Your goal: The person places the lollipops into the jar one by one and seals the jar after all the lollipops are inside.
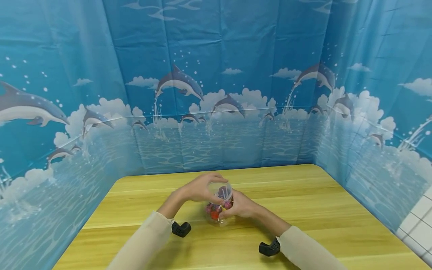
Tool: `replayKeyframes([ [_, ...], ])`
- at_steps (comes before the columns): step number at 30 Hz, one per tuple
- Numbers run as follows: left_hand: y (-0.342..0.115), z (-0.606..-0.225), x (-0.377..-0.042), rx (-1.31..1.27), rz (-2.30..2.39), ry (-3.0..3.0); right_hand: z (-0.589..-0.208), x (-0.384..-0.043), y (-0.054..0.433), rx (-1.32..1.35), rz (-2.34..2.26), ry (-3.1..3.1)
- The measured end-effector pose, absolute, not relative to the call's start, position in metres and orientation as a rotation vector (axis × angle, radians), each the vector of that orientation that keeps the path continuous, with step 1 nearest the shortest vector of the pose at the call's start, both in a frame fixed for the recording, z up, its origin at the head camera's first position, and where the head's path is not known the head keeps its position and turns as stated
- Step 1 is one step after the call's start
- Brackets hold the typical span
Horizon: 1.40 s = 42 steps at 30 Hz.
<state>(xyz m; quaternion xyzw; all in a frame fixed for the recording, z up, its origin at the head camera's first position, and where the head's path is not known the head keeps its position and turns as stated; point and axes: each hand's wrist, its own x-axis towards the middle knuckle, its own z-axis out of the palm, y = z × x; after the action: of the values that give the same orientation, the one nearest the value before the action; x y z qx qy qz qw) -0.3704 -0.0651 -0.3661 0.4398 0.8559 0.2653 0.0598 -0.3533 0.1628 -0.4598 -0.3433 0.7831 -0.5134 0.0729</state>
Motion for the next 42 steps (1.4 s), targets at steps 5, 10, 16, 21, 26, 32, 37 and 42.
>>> replayKeyframes([
  [5,-0.068,-0.389,-0.371,1.343,1.108,2.528,-0.46,-0.355,0.163,-1.049,-1.546,2.329],
  [10,-0.067,-0.395,-0.373,1.323,1.165,2.485,-0.458,-0.355,0.163,-1.041,-1.523,2.344],
  [16,-0.072,-0.385,-0.382,1.324,1.09,2.339,-0.458,-0.355,0.163,-1.011,-1.503,2.374],
  [21,-0.083,-0.38,-0.386,1.257,1.076,2.334,-0.459,-0.355,0.161,-1.024,-1.484,2.404],
  [26,-0.096,-0.383,-0.389,1.18,1.149,2.407,-0.46,-0.356,0.163,-1.008,-1.495,2.431],
  [32,-0.108,-0.385,-0.389,1.155,1.315,2.18,-0.455,-0.356,0.164,-1.01,-1.473,2.456],
  [37,-0.095,-0.389,-0.378,1.085,1.338,2.118,-0.458,-0.357,0.166,-1.036,-1.41,2.485],
  [42,-0.075,-0.393,-0.369,1.104,1.295,2.424,-0.458,-0.356,0.166,-1.073,-1.427,2.465],
])
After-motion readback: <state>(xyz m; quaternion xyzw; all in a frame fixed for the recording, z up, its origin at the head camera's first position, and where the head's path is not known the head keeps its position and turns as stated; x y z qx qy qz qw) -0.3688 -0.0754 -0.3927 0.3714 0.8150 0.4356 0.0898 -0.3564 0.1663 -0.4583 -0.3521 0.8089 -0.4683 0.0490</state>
